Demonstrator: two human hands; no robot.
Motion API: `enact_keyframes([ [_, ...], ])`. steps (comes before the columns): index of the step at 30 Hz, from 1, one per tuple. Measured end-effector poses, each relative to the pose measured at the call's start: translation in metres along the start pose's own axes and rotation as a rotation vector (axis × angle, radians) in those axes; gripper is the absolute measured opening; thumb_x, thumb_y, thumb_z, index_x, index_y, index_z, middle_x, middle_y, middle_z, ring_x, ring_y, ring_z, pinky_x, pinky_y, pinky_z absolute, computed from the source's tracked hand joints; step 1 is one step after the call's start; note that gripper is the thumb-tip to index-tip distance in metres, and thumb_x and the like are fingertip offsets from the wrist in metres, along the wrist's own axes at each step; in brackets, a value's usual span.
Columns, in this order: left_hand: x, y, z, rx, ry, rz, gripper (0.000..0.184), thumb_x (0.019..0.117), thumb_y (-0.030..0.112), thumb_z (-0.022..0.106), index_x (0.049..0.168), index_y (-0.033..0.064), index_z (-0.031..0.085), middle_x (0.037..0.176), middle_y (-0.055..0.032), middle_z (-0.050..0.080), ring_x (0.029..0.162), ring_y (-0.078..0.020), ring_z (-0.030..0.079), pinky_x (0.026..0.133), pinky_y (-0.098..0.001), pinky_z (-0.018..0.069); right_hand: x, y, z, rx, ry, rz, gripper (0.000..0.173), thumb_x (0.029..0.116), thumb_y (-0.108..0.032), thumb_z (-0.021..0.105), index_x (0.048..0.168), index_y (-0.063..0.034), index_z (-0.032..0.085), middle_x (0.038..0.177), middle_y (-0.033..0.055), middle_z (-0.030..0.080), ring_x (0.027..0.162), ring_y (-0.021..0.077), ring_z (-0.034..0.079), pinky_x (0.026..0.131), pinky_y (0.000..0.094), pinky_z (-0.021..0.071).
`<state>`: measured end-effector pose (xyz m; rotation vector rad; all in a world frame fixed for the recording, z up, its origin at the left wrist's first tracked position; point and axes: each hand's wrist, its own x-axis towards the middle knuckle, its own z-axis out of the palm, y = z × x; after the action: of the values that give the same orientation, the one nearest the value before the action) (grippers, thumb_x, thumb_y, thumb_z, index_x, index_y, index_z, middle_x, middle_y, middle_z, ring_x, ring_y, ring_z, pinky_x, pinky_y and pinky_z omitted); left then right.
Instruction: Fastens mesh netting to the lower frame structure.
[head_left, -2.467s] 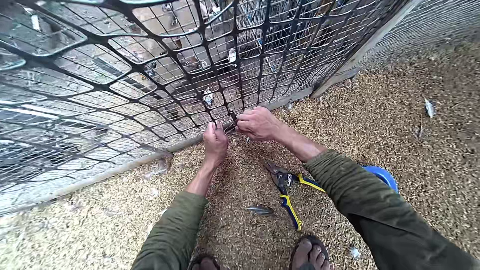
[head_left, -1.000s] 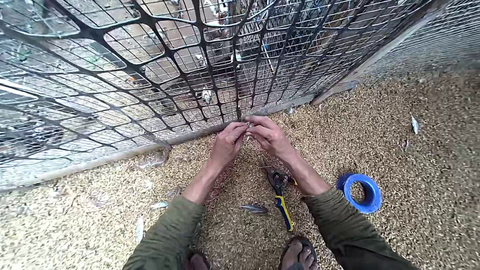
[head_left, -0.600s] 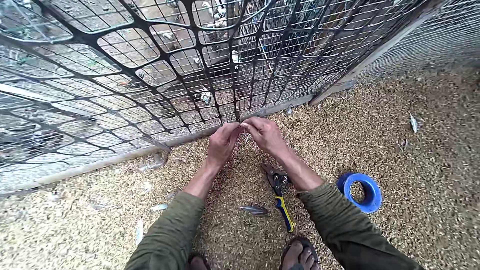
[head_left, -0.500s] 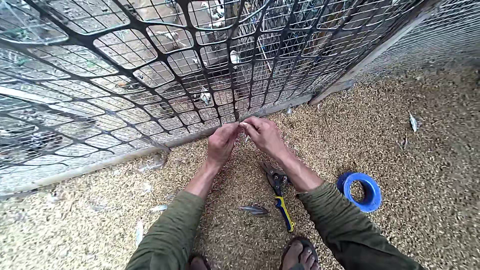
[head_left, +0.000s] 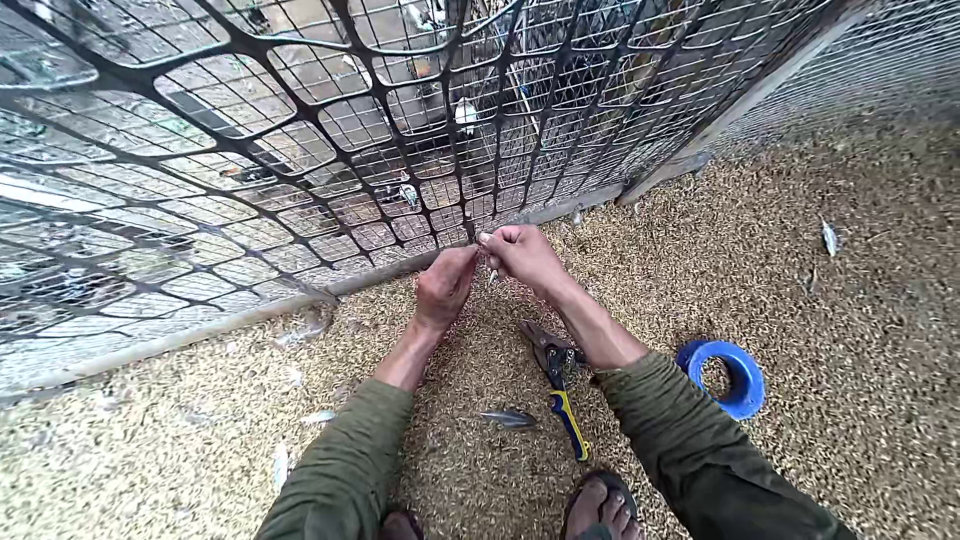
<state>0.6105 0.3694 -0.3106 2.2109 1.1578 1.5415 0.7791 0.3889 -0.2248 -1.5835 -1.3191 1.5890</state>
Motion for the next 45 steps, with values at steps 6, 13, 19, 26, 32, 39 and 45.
enact_keyframes([
  [6, -0.002, -0.006, -0.002, 0.040, -0.041, 0.078, 0.013, 0.0952, -0.001, 0.066, 0.105, -0.0059, 0.074, 0.100, -0.0196, 0.072, 0.094, -0.0230, 0.072, 0.088, -0.0299, 0.0586, 0.011, 0.003, -0.003, -0.063, -0.017, 0.036, 0.032, 0.1055, -0.031, 0.060, 0.092, -0.0043, 0.071, 0.066, 0.0030, 0.065, 0.049, 0.0082, 0.054, 0.047, 0.0250, 0.0456],
  [13, 0.004, -0.003, -0.010, 0.027, -0.192, 0.029, 0.015, 0.0975, -0.001, 0.061, 0.106, -0.0077, 0.071, 0.102, -0.0211, 0.070, 0.098, -0.0268, 0.072, 0.091, -0.0341, 0.0582, 0.018, -0.001, -0.012, -0.178, 0.014, -0.054, 0.026, 0.1041, -0.032, 0.061, 0.110, -0.0073, 0.067, 0.075, 0.0042, 0.066, 0.064, 0.0145, 0.061, 0.064, 0.0365, 0.0532],
  [19, 0.008, -0.001, -0.020, -0.013, -0.258, -0.088, 0.017, 0.0987, 0.003, 0.058, 0.105, -0.0065, 0.071, 0.103, -0.0204, 0.070, 0.096, -0.0265, 0.071, 0.089, -0.0369, 0.0578, -0.016, 0.014, -0.012, -0.208, 0.195, -0.345, 0.028, 0.1003, -0.012, 0.059, 0.127, -0.0045, 0.055, 0.118, 0.0125, 0.063, 0.086, 0.0187, 0.064, 0.071, 0.0368, 0.0561],
  [26, 0.008, 0.001, -0.019, -0.004, -0.249, -0.156, 0.019, 0.0999, 0.006, 0.058, 0.105, -0.0063, 0.071, 0.103, -0.0207, 0.070, 0.095, -0.0264, 0.071, 0.089, -0.0381, 0.0578, -0.035, 0.050, 0.034, -0.062, 0.279, -0.188, 0.024, 0.1012, -0.021, 0.063, 0.107, -0.0007, 0.072, 0.088, 0.0069, 0.070, 0.073, 0.0115, 0.064, 0.072, 0.0316, 0.0544],
  [32, 0.009, 0.000, -0.018, -0.029, -0.232, -0.130, 0.017, 0.0991, 0.004, 0.059, 0.103, -0.0067, 0.071, 0.102, -0.0196, 0.070, 0.095, -0.0239, 0.070, 0.089, -0.0349, 0.0573, -0.011, 0.047, 0.043, 0.500, 0.215, -0.102, 0.016, 0.1012, -0.013, 0.065, 0.110, -0.0013, 0.072, 0.081, 0.0025, 0.068, 0.067, 0.0067, 0.060, 0.065, 0.0234, 0.0537],
  [39, 0.004, 0.005, -0.030, 0.023, -0.217, -0.215, 0.016, 0.0991, 0.005, 0.060, 0.103, -0.0053, 0.071, 0.097, -0.0179, 0.071, 0.089, -0.0232, 0.069, 0.084, -0.0351, 0.0572, -0.015, 0.054, 0.045, 0.591, 0.133, -0.120, 0.013, 0.1065, -0.007, 0.051, 0.110, 0.0016, 0.061, 0.089, 0.0078, 0.072, 0.074, 0.0114, 0.069, 0.073, 0.0271, 0.0592],
  [45, 0.009, 0.010, -0.025, 0.035, -0.223, -0.181, 0.015, 0.0989, 0.004, 0.061, 0.103, -0.0049, 0.072, 0.100, -0.0175, 0.071, 0.095, -0.0222, 0.070, 0.089, -0.0330, 0.0569, -0.018, 0.044, 0.029, -0.027, 0.120, -0.287, 0.026, 0.1040, -0.021, 0.059, 0.119, -0.0017, 0.068, 0.094, 0.0086, 0.073, 0.078, 0.0145, 0.072, 0.076, 0.0351, 0.0614],
])
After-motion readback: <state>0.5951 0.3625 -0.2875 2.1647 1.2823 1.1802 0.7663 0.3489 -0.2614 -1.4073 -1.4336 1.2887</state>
